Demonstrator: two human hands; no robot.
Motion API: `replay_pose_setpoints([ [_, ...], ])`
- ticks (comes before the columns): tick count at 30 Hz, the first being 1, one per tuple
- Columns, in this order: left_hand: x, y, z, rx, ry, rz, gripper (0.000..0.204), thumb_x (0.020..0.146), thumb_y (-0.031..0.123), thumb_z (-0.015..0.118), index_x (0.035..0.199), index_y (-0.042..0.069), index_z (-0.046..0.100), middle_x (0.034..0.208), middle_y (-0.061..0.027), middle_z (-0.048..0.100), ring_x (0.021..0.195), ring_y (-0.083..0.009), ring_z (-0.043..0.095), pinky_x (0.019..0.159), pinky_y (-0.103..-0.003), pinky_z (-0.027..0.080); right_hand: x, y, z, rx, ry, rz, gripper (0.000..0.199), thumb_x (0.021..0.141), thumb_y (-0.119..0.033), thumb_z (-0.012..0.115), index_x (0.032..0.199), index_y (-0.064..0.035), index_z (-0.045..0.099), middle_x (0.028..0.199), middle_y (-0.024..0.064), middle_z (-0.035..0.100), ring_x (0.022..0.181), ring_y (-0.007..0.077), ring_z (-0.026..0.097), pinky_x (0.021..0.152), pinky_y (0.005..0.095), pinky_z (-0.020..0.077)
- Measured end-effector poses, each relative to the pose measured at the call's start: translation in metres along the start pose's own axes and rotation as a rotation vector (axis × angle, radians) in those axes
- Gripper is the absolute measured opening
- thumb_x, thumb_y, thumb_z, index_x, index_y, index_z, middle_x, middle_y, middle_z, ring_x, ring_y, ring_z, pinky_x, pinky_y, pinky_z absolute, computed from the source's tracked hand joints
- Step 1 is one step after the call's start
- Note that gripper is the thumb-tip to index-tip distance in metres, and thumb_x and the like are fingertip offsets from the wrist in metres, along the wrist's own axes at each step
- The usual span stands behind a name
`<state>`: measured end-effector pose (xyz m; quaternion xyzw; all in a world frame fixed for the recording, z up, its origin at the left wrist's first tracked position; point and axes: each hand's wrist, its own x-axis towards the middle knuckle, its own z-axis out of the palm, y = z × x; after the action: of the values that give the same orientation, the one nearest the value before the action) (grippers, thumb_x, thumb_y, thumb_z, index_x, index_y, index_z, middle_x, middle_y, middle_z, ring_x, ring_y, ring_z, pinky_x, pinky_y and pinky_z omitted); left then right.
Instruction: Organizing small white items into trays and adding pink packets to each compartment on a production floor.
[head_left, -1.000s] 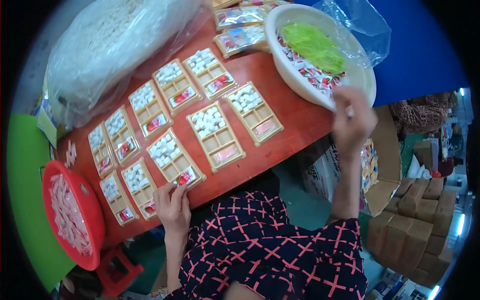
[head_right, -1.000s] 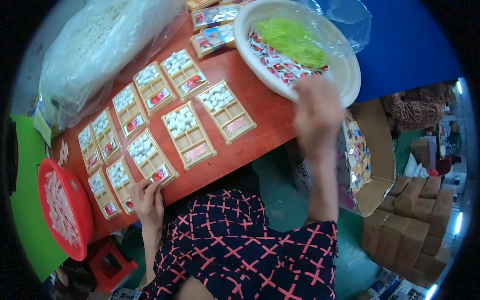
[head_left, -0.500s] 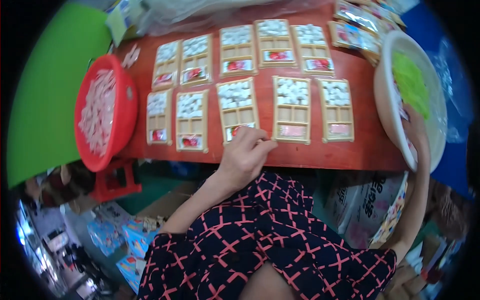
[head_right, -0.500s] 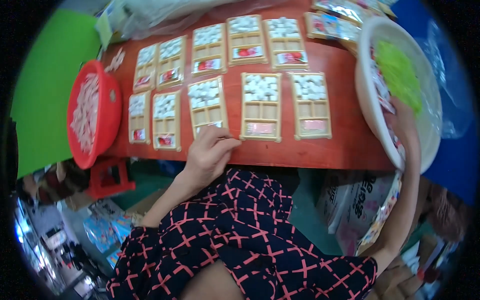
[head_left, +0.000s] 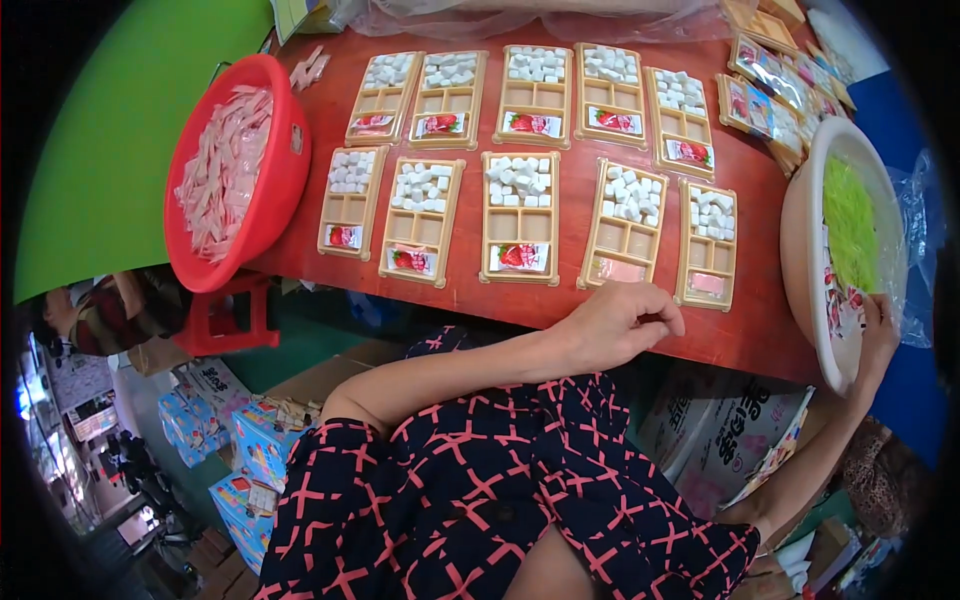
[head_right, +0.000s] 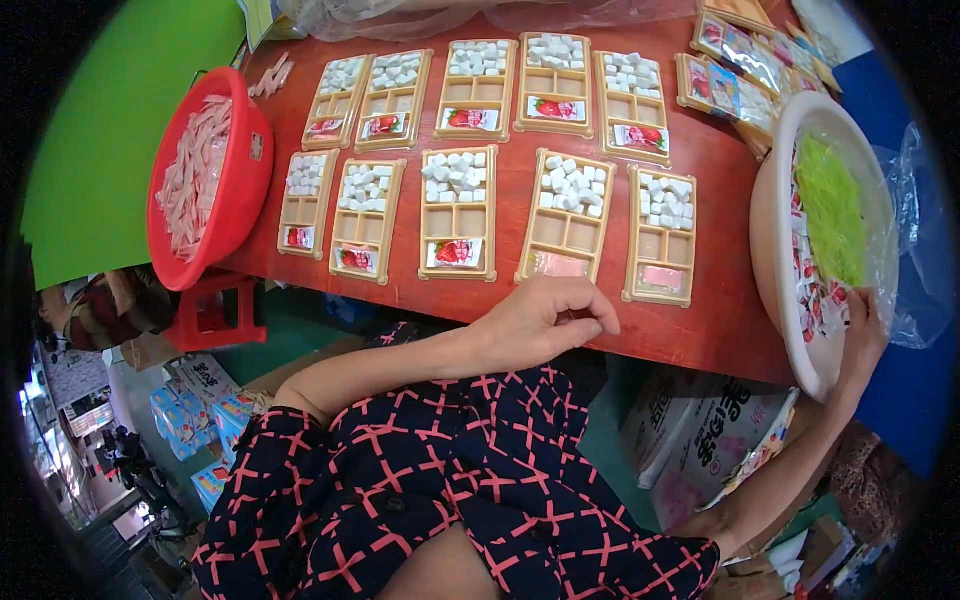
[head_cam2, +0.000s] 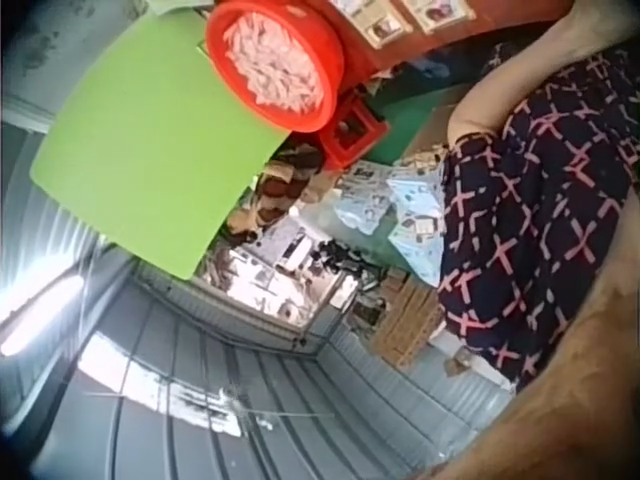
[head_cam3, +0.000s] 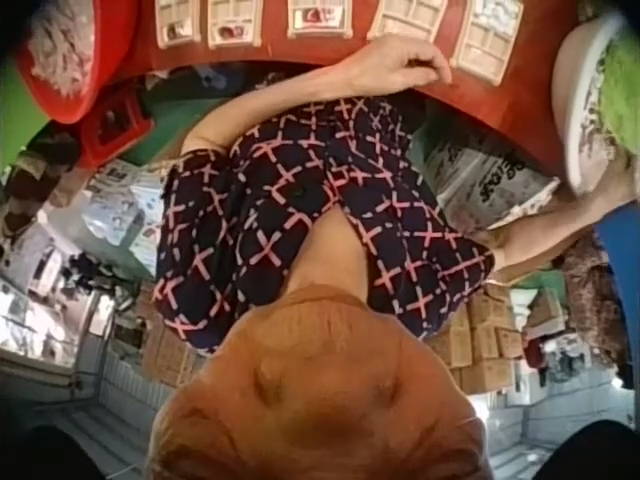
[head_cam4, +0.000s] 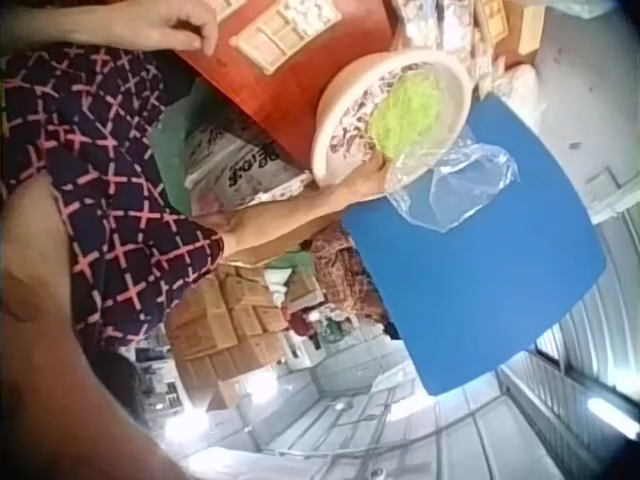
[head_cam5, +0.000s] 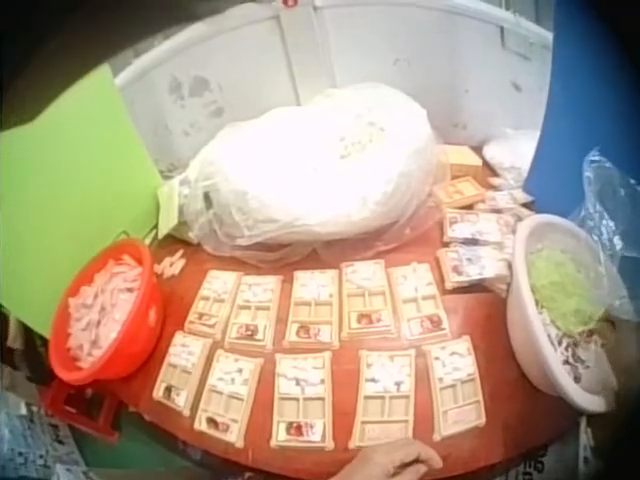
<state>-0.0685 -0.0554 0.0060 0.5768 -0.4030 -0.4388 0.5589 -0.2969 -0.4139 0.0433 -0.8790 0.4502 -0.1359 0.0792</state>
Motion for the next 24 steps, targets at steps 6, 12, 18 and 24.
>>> replay_pose_setpoints([
  [6,0.008,-0.008,0.004,-0.223,-0.054,-0.144,0.011,0.081,0.002,0.047,0.088,-0.001,0.055,0.081,-0.0024,0.055,0.074,-0.0091,0.052,0.067,-0.022,0.043,0.003,0.01,0.008,-0.008,0.089,-0.072,0.018,0.082,-0.019,0.05,0.083,-0.0013,0.054,0.063,0.0053,0.049,0.06,0.0105,0.045,0.054,0.0268,0.0367],
  [12,0.015,0.008,0.003,-0.361,-0.059,-0.35,0.011,0.082,0.004,0.048,0.091,0.003,0.054,0.079,-0.0016,0.056,0.069,-0.006,0.051,0.058,-0.018,0.041,-0.013,-0.038,-0.003,0.562,0.062,0.312,0.031,0.076,-0.024,0.059,0.098,-0.0026,0.06,0.087,0.003,0.06,0.074,0.0098,0.053,0.059,0.0221,0.0392],
  [18,0.062,0.052,0.025,-0.5,-0.082,-0.231,0.028,0.083,0.013,0.051,0.108,0.001,0.044,0.088,-0.0065,0.054,0.068,-0.0105,0.053,0.06,-0.021,0.044,-0.035,-0.081,-0.019,1.07,-0.049,0.268,0.014,0.08,-0.015,0.055,0.086,-0.0028,0.056,0.073,-0.002,0.055,0.059,0.0012,0.047,0.045,0.0119,0.0308],
  [24,0.095,0.058,0.051,-0.793,-0.08,-0.139,0.039,0.084,0.016,0.052,0.116,0.002,0.036,0.096,-0.0095,0.054,0.076,-0.0147,0.056,0.063,-0.025,0.049,-0.065,-0.156,-0.025,1.02,-0.339,0.109,0.01,0.082,-0.014,0.052,0.085,-0.0048,0.056,0.071,-0.0018,0.055,0.059,0.0011,0.048,0.045,0.0131,0.0342],
])
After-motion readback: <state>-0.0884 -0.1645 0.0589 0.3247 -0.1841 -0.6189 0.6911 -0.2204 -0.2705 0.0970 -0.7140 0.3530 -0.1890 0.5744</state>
